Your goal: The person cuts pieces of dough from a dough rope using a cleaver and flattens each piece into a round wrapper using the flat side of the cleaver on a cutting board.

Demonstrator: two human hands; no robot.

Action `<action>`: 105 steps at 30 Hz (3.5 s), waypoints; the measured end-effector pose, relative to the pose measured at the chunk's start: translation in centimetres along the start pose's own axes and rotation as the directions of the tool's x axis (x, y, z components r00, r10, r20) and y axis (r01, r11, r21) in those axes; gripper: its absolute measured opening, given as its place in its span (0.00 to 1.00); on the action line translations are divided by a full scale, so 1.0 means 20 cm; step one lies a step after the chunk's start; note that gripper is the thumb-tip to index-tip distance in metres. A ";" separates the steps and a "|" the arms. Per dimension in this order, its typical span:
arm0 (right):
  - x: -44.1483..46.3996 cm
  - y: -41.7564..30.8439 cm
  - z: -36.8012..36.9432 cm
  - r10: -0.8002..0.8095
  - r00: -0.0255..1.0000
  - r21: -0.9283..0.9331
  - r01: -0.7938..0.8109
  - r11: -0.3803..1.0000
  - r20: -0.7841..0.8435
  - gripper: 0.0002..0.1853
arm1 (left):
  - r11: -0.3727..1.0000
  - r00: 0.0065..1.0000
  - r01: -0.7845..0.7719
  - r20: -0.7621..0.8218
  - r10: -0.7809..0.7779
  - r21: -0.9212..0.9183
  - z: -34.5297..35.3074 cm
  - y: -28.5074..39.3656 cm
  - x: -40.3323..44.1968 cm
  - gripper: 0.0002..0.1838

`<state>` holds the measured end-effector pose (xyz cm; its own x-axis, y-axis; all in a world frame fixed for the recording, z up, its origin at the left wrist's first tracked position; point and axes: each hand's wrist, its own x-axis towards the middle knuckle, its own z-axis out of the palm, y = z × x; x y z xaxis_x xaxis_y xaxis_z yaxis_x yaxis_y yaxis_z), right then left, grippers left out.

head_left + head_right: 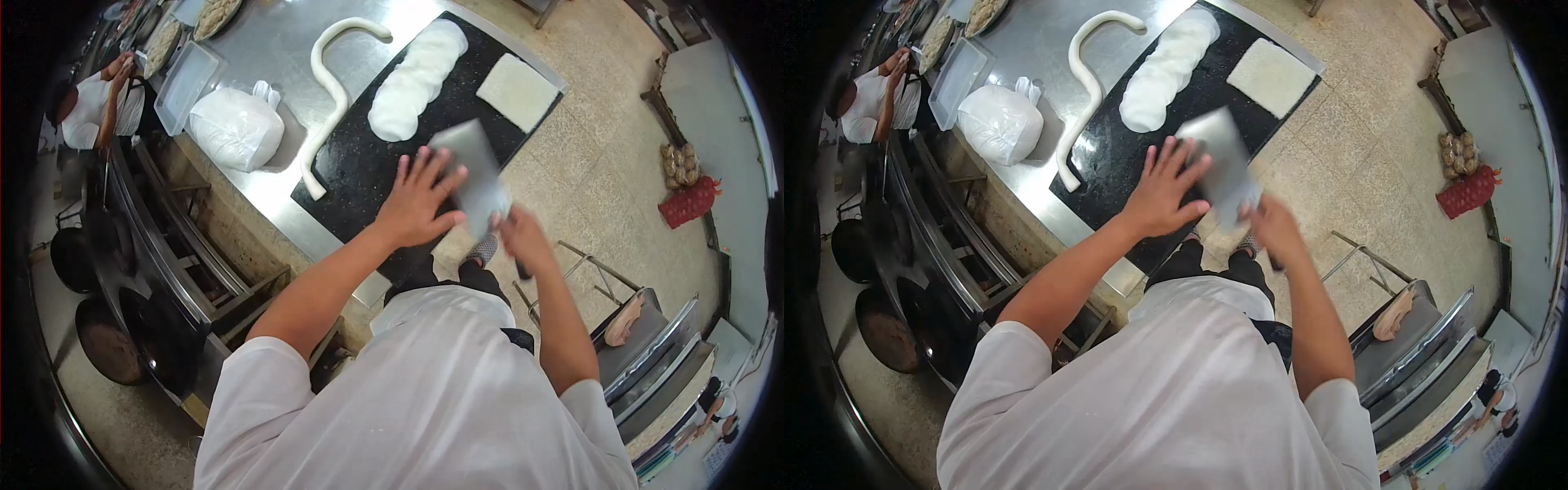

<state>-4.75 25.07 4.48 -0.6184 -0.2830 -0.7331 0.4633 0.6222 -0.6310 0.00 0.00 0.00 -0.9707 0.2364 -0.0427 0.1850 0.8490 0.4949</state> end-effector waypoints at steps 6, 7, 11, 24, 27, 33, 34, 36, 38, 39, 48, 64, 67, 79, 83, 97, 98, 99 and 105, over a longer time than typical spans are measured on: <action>0.02 0.29 0.39 -0.233 0.956 -0.272 0.276 0.922 0.180 0.22 | 0.908 0.910 -0.413 0.080 0.408 0.071 0.07 -0.07 -0.08 0.38; 0.09 0.25 0.35 -0.208 0.951 -0.280 0.269 0.921 0.228 0.24 | 0.909 0.908 -0.414 0.102 0.407 0.058 0.05 -0.09 -0.05 0.38; 0.21 0.05 0.15 -0.124 0.971 -0.335 0.189 0.923 0.205 0.28 | 0.862 0.892 -0.453 0.100 0.442 0.229 0.01 -0.14 0.24 0.39; 0.01 0.08 0.27 -0.096 0.995 -0.388 0.087 0.918 -0.004 0.34 | 0.761 0.755 -0.640 0.274 0.596 0.106 0.02 -0.11 0.27 0.37; 0.14 -0.03 0.20 -0.166 0.986 -0.467 0.145 0.872 -0.004 0.33 | 0.736 0.754 -0.655 0.204 0.624 0.170 -0.05 -0.21 0.47 0.37; -0.10 0.50 0.45 -0.370 0.926 -0.402 0.370 0.838 0.082 0.35 | 0.833 0.789 -0.552 0.292 0.541 -0.052 0.08 -0.03 -0.04 0.37; -0.06 0.39 0.39 -0.368 0.927 -0.404 0.367 0.838 0.079 0.35 | 0.804 0.775 -0.594 0.263 0.574 -0.006 0.11 -0.02 0.02 0.36; -0.14 0.22 0.31 0.007 0.999 -0.485 0.009 0.874 0.031 0.36 | 0.784 0.754 -0.621 0.260 0.603 -0.017 0.13 0.03 0.01 0.36; -0.08 0.13 0.22 -0.043 0.998 -0.511 0.058 0.857 0.042 0.37 | 0.790 0.794 -0.602 0.197 0.576 0.117 0.06 0.00 0.18 0.36; -0.01 0.07 0.16 -0.127 0.991 -0.553 0.133 0.823 0.049 0.37 | 0.779 0.789 -0.611 0.186 0.585 0.142 0.03 -0.04 0.27 0.36; -0.11 0.40 0.36 -0.282 0.950 -0.340 0.311 0.888 0.132 0.36 | 0.850 0.839 -0.525 0.187 0.511 0.036 0.08 0.01 0.00 0.37; -0.13 0.34 0.33 -0.237 0.962 -0.316 0.268 0.910 0.135 0.39 | 0.871 0.863 -0.488 0.184 0.471 0.056 0.09 0.00 0.04 0.39; -0.10 0.43 0.33 -0.113 0.992 -0.320 0.124 0.939 0.054 0.39 | 0.836 0.831 -0.544 0.176 0.528 0.063 0.12 0.06 0.19 0.37; -0.01 0.35 0.39 -0.288 0.941 -0.262 0.327 0.908 0.174 0.36 | 0.843 0.844 -0.527 0.186 0.503 0.112 0.05 -0.12 0.01 0.42; -0.06 0.14 0.31 -0.128 0.992 -0.415 0.119 0.902 0.007 0.35 | 0.805 0.834 -0.552 0.151 0.532 0.218 0.02 -0.11 0.24 0.39; -0.47 0.43 0.46 -0.167 0.960 -0.417 0.061 0.907 -0.223 0.33 | 0.991 0.863 0.055 0.504 0.013 -0.120 -0.20 -0.08 0.22 0.38; -0.56 0.45 0.48 -0.161 0.958 -0.468 0.033 0.883 -0.237 0.33 | 0.970 0.863 0.118 0.506 0.007 -0.214 -0.22 -0.07 0.14 0.36; -0.61 0.48 0.47 -0.172 0.954 -0.479 0.035 0.877 -0.245 0.33 | 0.946 0.920 0.182 0.385 -0.069 -0.268 -0.21 -0.07 0.06 0.32; -0.40 0.27 0.26 -0.253 0.918 -0.467 0.088 0.880 -0.304 0.21 | 0.857 0.972 0.160 -0.071 -0.222 -0.490 -0.10 -0.12 -0.14 0.16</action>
<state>5.99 26.91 5.59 -0.8784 -0.1950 -0.4364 0.0573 0.8635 -0.5011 1.92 -3.62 0.76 -0.9959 0.0078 -0.0897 -0.0717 0.5337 0.8427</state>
